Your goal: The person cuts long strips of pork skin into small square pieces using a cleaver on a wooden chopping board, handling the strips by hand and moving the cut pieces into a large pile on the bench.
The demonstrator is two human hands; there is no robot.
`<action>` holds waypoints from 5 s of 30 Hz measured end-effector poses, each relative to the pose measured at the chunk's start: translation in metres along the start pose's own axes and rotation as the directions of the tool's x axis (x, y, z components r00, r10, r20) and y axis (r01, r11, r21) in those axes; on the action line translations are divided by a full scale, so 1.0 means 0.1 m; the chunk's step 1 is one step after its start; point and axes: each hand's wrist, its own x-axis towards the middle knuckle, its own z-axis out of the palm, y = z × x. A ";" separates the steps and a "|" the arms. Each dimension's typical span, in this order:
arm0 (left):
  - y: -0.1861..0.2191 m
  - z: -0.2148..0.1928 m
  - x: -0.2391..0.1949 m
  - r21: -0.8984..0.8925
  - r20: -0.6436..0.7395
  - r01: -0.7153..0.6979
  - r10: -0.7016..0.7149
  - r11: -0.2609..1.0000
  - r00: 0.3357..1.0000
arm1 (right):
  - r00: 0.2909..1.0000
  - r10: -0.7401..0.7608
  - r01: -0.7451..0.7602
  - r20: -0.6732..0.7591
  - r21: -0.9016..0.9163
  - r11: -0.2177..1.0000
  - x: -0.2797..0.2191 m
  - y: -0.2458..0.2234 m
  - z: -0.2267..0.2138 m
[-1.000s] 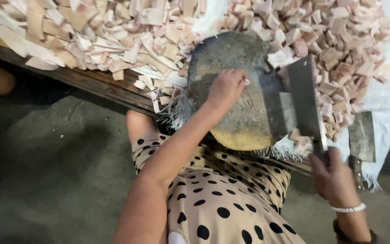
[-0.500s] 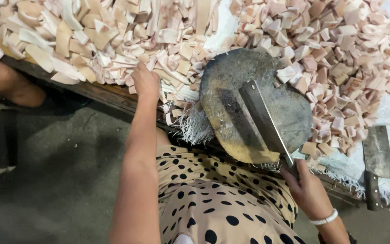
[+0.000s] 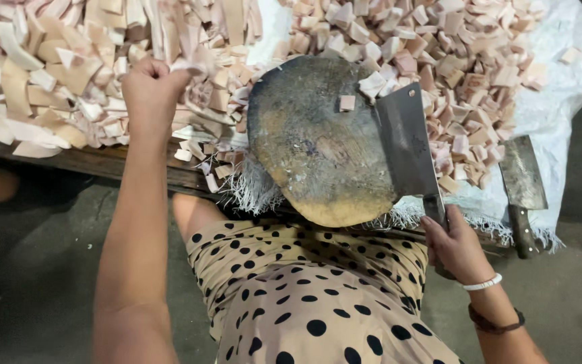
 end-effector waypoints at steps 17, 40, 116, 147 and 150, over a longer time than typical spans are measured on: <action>1.60 0.30 -0.14 -0.303 0.352 -0.277 0.377 0.912 0.857 | 0.999 0.047 -0.046 0.004 -0.064 0.997 0.04 0.04 -0.03; -1.20 0.82 1.13 0.188 0.020 0.103 -0.109 0.977 0.994 | 0.997 -0.034 0.010 -0.066 -0.327 0.945 0.06 0.10 0.04; -0.10 1.64 -1.74 0.258 0.801 -0.614 0.190 0.746 0.568 | 0.999 0.048 -0.049 0.018 0.101 0.994 -0.65 0.13 -0.02; -0.29 1.62 -1.33 0.442 0.524 -0.487 0.224 0.753 0.822 | 0.995 -0.083 0.091 0.059 -0.147 0.985 -0.09 -0.40 0.29; -0.28 1.53 -1.33 0.409 0.559 -0.525 0.250 0.746 0.791 | 0.991 -0.016 -0.002 0.133 0.133 0.991 -0.18 -0.52 0.23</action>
